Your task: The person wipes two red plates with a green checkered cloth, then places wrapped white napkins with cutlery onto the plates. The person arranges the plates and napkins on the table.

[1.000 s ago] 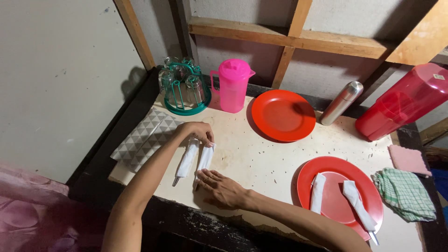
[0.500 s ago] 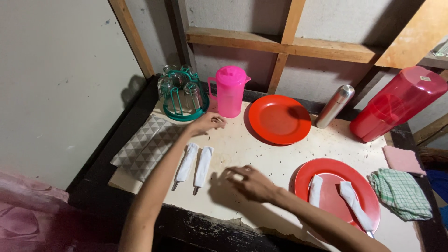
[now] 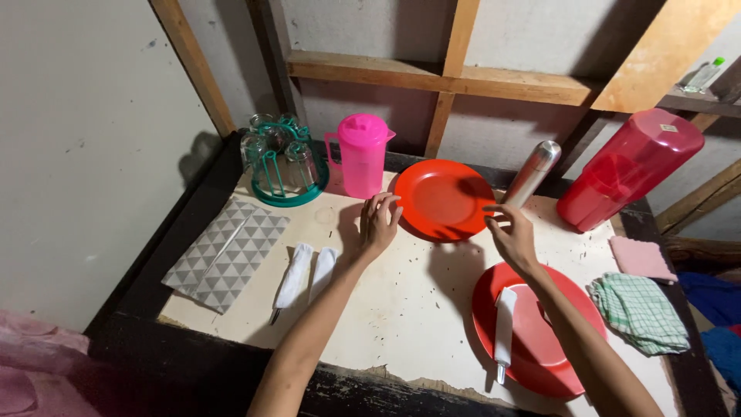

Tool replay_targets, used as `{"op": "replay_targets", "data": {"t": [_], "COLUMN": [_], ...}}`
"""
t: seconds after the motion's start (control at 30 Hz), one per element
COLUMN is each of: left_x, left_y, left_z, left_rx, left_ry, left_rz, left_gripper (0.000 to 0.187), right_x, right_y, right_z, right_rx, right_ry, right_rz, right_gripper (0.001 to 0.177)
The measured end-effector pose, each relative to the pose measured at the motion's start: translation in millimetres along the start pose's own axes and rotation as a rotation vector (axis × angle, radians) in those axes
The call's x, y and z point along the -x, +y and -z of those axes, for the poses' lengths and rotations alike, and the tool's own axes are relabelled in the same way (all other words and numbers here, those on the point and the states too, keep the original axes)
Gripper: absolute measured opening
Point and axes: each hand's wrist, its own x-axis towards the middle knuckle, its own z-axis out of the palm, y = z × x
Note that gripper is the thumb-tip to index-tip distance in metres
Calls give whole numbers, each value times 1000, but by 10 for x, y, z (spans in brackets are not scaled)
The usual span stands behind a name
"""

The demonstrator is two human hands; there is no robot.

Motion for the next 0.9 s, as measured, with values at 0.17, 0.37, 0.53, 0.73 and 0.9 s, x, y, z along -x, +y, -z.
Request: {"op": "replay_targets", "data": {"t": [0.17, 0.37, 0.53, 0.73, 0.9], "left_x": [17, 52, 46, 67, 87], "left_y": [109, -72, -130, -94, -152], "left_z": [-9, -128, -209, -207, -276], "left_rx": [-126, -236, -268, -210, -215], "left_ry": [-36, -166, -187, -224, -220], "left_rz": [65, 185, 128, 147, 125], "left_gripper": [37, 54, 53, 57, 57], "right_x": [-42, -292, -397, -415, -432], "right_y": [112, 578, 816, 991, 865], "right_z": [122, -33, -137, -249, -273], "right_rx": [93, 219, 273, 257, 245], "right_ry": [29, -8, -43, -37, -98], "right_rz": [-60, -119, -136, -213, -354], "right_gripper": [26, 30, 37, 44, 52]}}
